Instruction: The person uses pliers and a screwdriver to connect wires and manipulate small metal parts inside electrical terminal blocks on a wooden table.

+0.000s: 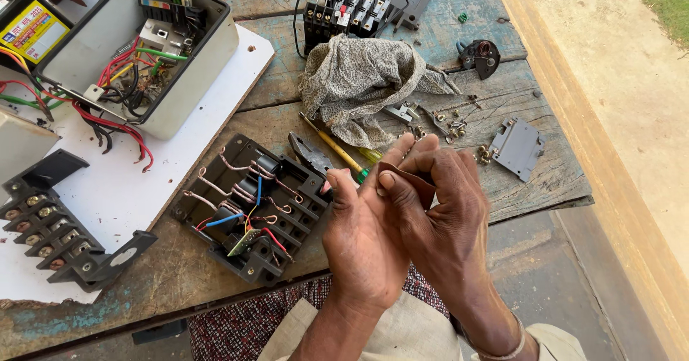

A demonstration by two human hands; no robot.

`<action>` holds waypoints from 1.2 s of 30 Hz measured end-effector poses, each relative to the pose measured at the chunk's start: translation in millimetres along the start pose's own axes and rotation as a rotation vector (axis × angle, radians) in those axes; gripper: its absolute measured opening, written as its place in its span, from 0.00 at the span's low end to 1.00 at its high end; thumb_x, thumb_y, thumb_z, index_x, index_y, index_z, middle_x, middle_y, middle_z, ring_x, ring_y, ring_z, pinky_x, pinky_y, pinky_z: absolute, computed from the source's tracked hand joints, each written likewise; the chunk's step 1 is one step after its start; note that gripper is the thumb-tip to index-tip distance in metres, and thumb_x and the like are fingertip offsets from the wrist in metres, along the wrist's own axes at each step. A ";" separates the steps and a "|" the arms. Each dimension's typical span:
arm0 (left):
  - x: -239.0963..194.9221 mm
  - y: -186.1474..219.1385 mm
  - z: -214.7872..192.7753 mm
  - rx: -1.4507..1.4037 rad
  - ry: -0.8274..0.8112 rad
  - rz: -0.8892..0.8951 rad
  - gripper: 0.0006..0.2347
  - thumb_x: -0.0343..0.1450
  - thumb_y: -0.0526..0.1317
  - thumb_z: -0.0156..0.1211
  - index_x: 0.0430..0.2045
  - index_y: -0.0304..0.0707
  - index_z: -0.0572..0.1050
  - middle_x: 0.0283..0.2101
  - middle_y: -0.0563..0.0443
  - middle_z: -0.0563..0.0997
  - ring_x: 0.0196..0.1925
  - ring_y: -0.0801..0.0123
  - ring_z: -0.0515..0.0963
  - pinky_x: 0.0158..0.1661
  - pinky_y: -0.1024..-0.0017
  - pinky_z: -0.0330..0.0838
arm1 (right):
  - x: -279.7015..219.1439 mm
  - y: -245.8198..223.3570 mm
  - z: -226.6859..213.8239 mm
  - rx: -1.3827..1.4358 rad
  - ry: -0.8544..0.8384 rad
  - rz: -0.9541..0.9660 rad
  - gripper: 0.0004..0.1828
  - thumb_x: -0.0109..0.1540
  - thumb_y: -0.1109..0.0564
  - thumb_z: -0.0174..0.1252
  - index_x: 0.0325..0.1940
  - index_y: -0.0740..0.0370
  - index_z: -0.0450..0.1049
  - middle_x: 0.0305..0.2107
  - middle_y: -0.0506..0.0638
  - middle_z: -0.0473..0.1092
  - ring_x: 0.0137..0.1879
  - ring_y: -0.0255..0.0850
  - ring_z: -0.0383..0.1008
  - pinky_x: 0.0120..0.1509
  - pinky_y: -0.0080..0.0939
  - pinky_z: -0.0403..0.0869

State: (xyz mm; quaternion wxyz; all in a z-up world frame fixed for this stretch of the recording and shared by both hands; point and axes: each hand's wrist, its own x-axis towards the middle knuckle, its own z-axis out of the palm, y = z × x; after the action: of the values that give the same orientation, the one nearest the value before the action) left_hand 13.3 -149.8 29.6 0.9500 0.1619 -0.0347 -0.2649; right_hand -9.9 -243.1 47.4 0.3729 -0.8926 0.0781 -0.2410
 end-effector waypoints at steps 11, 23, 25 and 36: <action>-6.7 12.8 -1.9 0.064 -0.048 -0.008 0.54 0.67 0.75 0.39 0.75 0.20 0.40 0.76 0.30 0.57 0.77 0.52 0.59 0.75 0.62 0.52 | -0.5 -1.1 -7.4 0.041 -0.006 0.086 0.10 0.60 0.53 0.69 0.36 0.60 0.76 0.30 0.46 0.72 0.39 0.36 0.70 0.41 0.37 0.72; -11.2 1.3 -7.8 0.037 -0.070 -0.013 0.56 0.66 0.77 0.40 0.74 0.18 0.41 0.75 0.25 0.54 0.77 0.49 0.57 0.73 0.61 0.55 | -11.8 3.1 -3.0 -0.071 -0.008 -0.006 0.12 0.60 0.54 0.71 0.35 0.63 0.76 0.28 0.48 0.72 0.38 0.38 0.67 0.43 0.41 0.68; -12.2 3.3 -7.7 0.011 -0.070 -0.001 0.56 0.66 0.77 0.41 0.75 0.18 0.42 0.76 0.26 0.54 0.78 0.50 0.57 0.74 0.62 0.54 | -8.8 4.6 -9.1 -0.047 -0.003 0.070 0.11 0.60 0.54 0.71 0.36 0.62 0.76 0.28 0.46 0.73 0.36 0.35 0.69 0.42 0.40 0.68; -16.4 5.7 -8.6 0.019 -0.062 -0.030 0.55 0.66 0.77 0.40 0.74 0.20 0.42 0.75 0.29 0.55 0.77 0.50 0.57 0.74 0.60 0.52 | -11.9 6.7 -5.5 -0.039 -0.005 0.093 0.12 0.60 0.53 0.72 0.37 0.62 0.77 0.27 0.46 0.72 0.35 0.35 0.67 0.41 0.39 0.67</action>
State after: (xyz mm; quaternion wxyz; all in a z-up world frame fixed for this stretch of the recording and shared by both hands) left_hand 3.4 -134.3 23.6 0.9427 0.1632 -0.0644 -0.2839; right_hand -22.7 -247.5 41.6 0.3664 -0.8958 0.1230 -0.2195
